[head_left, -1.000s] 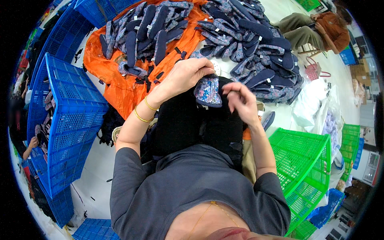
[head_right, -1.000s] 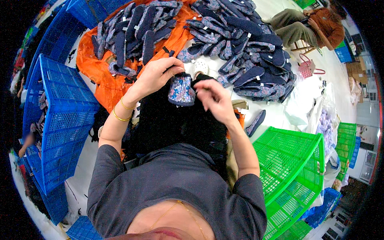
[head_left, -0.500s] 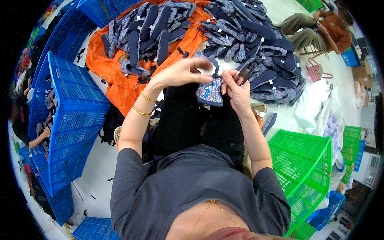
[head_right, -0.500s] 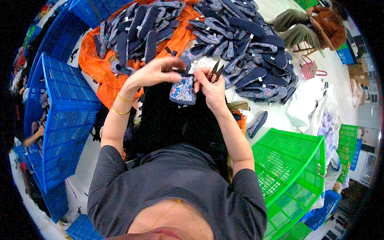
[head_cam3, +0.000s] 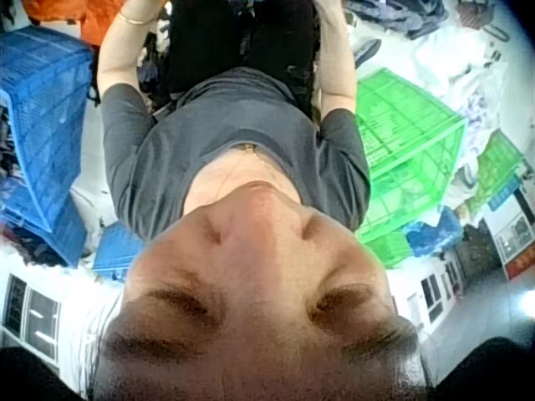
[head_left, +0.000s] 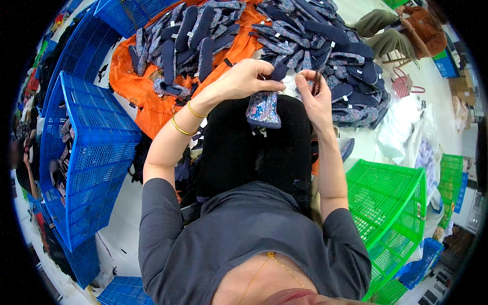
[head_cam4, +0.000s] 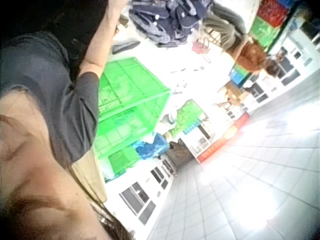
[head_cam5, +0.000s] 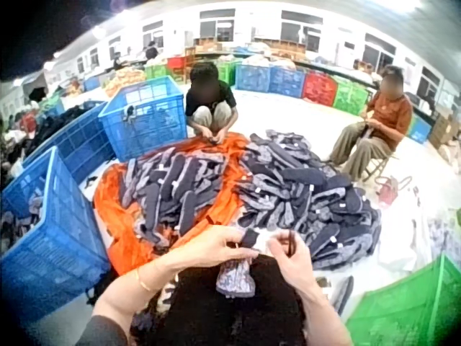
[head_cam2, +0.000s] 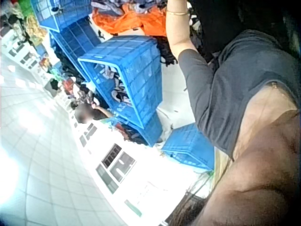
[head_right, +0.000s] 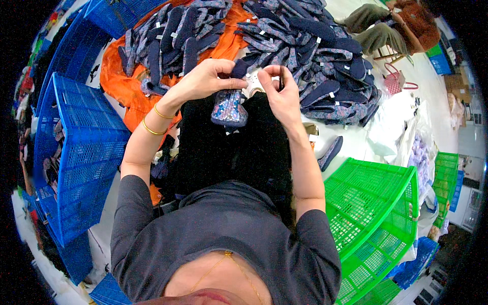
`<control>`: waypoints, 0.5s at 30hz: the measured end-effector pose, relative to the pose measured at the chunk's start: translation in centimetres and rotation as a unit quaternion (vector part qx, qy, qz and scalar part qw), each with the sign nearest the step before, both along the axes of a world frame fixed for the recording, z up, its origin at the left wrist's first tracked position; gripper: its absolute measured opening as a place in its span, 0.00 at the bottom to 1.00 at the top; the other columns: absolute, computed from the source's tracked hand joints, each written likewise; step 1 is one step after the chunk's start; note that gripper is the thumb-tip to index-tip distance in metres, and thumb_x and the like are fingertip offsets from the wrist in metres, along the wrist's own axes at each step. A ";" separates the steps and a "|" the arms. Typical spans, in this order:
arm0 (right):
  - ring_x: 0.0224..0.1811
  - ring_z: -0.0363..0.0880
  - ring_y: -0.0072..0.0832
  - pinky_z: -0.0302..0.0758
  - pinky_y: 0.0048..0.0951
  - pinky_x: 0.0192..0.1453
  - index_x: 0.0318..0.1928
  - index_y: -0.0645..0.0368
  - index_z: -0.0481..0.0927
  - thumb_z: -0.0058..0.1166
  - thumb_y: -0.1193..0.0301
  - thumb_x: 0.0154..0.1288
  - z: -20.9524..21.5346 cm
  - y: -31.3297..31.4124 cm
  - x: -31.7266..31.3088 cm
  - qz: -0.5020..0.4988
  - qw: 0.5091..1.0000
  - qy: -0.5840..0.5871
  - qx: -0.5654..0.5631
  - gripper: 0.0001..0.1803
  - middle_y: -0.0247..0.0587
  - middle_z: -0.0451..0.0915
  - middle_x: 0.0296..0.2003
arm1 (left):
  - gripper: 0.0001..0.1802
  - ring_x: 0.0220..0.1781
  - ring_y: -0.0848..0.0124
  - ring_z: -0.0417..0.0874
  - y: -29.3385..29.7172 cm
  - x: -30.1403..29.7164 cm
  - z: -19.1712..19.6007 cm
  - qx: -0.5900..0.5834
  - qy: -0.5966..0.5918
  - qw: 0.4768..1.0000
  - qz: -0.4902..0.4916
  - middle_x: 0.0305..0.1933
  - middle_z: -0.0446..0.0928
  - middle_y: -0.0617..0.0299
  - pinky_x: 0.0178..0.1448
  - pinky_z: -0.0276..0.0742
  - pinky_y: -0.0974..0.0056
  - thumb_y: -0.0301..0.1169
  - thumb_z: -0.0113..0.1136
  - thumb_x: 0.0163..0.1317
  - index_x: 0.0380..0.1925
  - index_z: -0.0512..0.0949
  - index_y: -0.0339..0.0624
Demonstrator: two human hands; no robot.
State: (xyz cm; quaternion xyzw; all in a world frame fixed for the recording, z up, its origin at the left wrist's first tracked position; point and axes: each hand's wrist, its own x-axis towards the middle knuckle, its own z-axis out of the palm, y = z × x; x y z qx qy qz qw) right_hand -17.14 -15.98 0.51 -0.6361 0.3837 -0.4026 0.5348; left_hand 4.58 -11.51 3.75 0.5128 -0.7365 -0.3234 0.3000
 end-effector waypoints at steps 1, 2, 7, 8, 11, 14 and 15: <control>0.34 0.73 0.17 0.69 0.19 0.38 0.45 0.64 0.79 0.56 0.66 0.69 -0.8 -0.3 -0.4 0.002 0.999 0.011 -0.042 0.13 0.33 0.78 0.36 | 0.13 0.30 0.81 0.71 0.0 -0.1 -0.1 0.005 0.047 0.999 0.012 0.27 0.75 0.66 0.35 0.68 0.71 0.36 0.67 0.59 0.33 0.81 0.35; 0.36 0.74 0.21 0.71 0.22 0.42 0.47 0.65 0.78 0.54 0.65 0.70 -1.6 -0.4 -0.7 0.005 0.996 0.022 -0.085 0.15 0.37 0.78 0.38 | 0.12 0.31 0.81 0.73 -0.1 -0.1 -0.2 0.011 0.094 0.995 0.025 0.28 0.77 0.67 0.36 0.69 0.72 0.35 0.67 0.59 0.34 0.82 0.36; 0.39 0.78 0.29 0.73 0.26 0.44 0.48 0.63 0.78 0.57 0.66 0.67 -1.5 1.9 -2.2 0.091 0.982 0.112 -0.120 0.15 0.44 0.80 0.40 | 0.09 0.33 0.80 0.77 -0.1 -0.1 0.3 -0.006 0.082 0.996 0.023 0.33 0.81 0.66 0.39 0.72 0.73 0.32 0.67 0.59 0.35 0.83 0.38; 0.38 0.78 0.29 0.73 0.27 0.43 0.48 0.63 0.79 0.58 0.66 0.66 -1.4 2.1 -2.0 0.090 0.982 0.119 -0.112 0.15 0.44 0.81 0.40 | 0.09 0.33 0.79 0.77 -0.1 -0.2 0.3 -0.030 0.079 0.996 0.014 0.33 0.81 0.65 0.40 0.72 0.73 0.31 0.66 0.59 0.35 0.83 0.37; 0.34 0.79 0.29 0.73 0.28 0.39 0.46 0.63 0.79 0.60 0.67 0.64 -1.1 2.0 -1.2 0.094 0.980 0.108 -0.140 0.14 0.43 0.81 0.36 | 0.08 0.36 0.78 0.79 -0.4 -0.2 -0.6 -0.070 0.091 0.993 -0.003 0.34 0.82 0.64 0.42 0.73 0.72 0.30 0.66 0.59 0.35 0.83 0.37; 0.32 0.78 0.28 0.73 0.28 0.39 0.45 0.63 0.80 0.60 0.68 0.64 -1.2 1.5 -0.6 0.098 0.970 0.106 -0.197 0.13 0.42 0.82 0.34 | 0.07 0.39 0.77 0.79 -0.2 0.0 -0.6 -0.069 0.095 0.993 -0.003 0.35 0.82 0.63 0.45 0.74 0.71 0.29 0.66 0.59 0.35 0.83 0.37; 0.32 0.78 0.28 0.74 0.28 0.39 0.44 0.63 0.80 0.61 0.68 0.63 -1.2 1.5 -0.5 0.102 0.971 0.105 -0.191 0.13 0.42 0.82 0.34 | 0.07 0.39 0.77 0.80 -0.2 0.0 -0.6 -0.066 0.093 0.994 0.000 0.35 0.82 0.63 0.45 0.74 0.70 0.29 0.66 0.59 0.35 0.83 0.37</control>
